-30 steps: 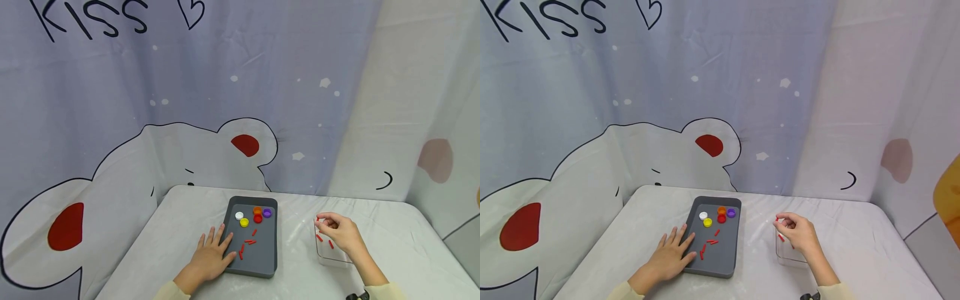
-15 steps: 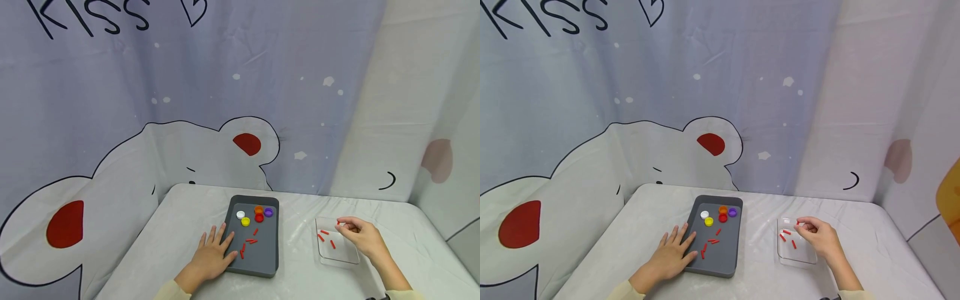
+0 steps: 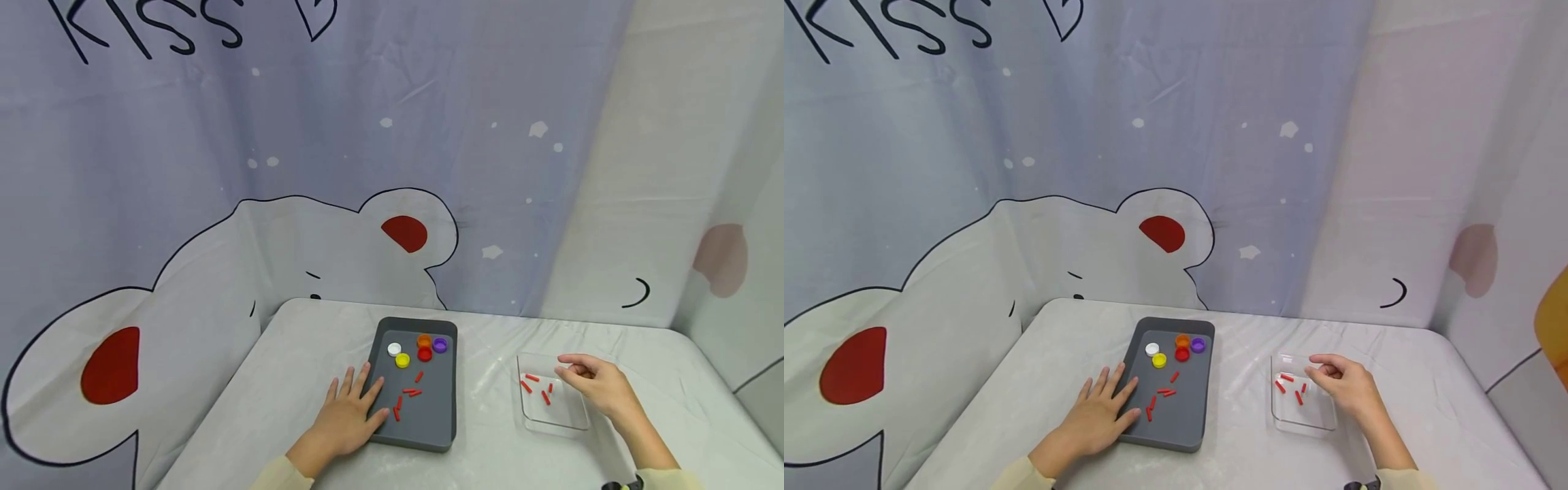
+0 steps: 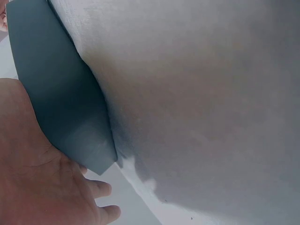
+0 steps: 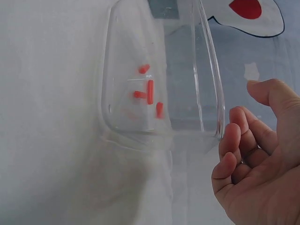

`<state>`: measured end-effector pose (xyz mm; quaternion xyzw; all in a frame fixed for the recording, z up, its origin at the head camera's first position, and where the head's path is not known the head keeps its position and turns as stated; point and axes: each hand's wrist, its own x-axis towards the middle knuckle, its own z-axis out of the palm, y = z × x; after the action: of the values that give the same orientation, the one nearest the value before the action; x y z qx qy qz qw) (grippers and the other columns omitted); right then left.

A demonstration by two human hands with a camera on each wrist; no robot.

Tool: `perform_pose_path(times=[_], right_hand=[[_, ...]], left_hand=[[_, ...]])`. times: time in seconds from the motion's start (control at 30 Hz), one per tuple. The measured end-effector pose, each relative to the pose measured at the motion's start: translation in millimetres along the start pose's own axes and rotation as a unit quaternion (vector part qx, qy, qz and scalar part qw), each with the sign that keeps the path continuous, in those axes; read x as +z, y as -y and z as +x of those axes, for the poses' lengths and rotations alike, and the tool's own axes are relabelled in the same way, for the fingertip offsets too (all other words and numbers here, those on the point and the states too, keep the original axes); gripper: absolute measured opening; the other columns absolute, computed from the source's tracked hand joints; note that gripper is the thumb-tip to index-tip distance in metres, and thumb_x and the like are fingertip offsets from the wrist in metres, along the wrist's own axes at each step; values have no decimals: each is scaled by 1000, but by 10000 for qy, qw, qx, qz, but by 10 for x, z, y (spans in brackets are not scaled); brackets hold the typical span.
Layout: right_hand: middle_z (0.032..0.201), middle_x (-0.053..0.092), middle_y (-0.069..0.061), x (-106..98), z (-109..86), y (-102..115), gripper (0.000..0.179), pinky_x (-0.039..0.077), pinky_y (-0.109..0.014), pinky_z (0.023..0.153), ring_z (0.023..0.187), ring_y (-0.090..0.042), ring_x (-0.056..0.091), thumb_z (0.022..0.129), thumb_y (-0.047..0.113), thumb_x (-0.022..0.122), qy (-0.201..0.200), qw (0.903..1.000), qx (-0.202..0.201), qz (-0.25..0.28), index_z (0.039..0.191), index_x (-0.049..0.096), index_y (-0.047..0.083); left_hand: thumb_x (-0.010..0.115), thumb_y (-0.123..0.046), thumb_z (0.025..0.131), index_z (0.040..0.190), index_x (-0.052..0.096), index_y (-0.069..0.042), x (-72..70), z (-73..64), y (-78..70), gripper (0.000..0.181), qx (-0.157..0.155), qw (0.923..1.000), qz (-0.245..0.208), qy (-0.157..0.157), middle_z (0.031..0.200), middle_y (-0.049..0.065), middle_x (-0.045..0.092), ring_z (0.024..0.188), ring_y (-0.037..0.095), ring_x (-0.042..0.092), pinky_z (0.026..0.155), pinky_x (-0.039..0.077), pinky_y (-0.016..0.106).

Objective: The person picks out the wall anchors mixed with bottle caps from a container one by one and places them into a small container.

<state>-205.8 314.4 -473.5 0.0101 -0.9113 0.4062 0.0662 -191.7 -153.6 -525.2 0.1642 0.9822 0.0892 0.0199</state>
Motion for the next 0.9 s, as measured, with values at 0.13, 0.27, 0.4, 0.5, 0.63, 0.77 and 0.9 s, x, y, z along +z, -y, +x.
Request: perform_pose_path(times=[0.13, 0.27, 0.4, 0.5, 0.63, 0.77, 0.9], right_hand=[[89, 67, 3, 23, 21, 37, 43, 47, -22, 67, 75, -1, 56, 94, 34, 74, -30, 10000, -70, 42, 122, 71, 2], [88, 65, 1, 76, 44, 124, 42, 46, -22, 65, 74, -3, 55, 93, 33, 75, 43, 9997, -151, 167, 122, 71, 1], [85, 64, 1, 151, 65, 231, 41, 44, -23, 62, 71, -4, 54, 93, 32, 76, 177, 9991, -241, 301, 121, 72, 2], [84, 63, 0, 212, 85, 311, 42, 44, -23, 60, 71, -5, 55, 93, 32, 76, 290, 9983, -278, 413, 121, 71, 2], [86, 65, -2, 305, 105, 404, 42, 46, -24, 60, 72, -7, 57, 93, 32, 75, 406, 9973, -280, 545, 123, 70, 2], [88, 66, -1, 401, 117, 489, 41, 46, -24, 57, 73, -8, 58, 93, 32, 75, 547, 9964, -281, 590, 123, 70, 4], [83, 65, -3, 502, 134, 566, 38, 40, -24, 47, 62, -10, 54, 92, 30, 76, 669, 9949, -301, 699, 121, 71, 5]], left_hand=[[41, -62, 102, 157, 40, -23, -30, -8, -15, 67, -14, 10000, -6, 30, 169, 11, 16, 153, 44, 14, 118, 15, 67], [40, -62, 102, 157, 40, -23, -38, -4, -19, 68, -42, 10000, 4, 68, 169, 11, 16, 154, 44, 13, 118, 14, 66], [38, -65, 102, 158, 39, -24, -22, 6, -10, 70, -65, 9999, 38, 101, 170, 10, 14, 154, 43, 12, 118, 14, 66], [37, -66, 102, 158, 38, -25, -12, 8, -5, 70, -63, 9999, 53, 99, 170, 9, 13, 154, 43, 11, 118, 13, 66], [37, -65, 102, 158, 38, -25, 4, 14, 2, 70, -59, 9999, 50, 92, 170, 9, 13, 154, 43, 11, 119, 13, 66], [38, -65, 102, 158, 38, -24, 2, 13, -2, 69, -52, 9999, 15, 86, 170, 10, 14, 154, 44, 11, 118, 13, 67], [38, -64, 102, 158, 38, -24, 3, 13, -2, 69, -57, 9999, 4, 91, 170, 10, 14, 154, 44, 11, 119, 12, 67]])
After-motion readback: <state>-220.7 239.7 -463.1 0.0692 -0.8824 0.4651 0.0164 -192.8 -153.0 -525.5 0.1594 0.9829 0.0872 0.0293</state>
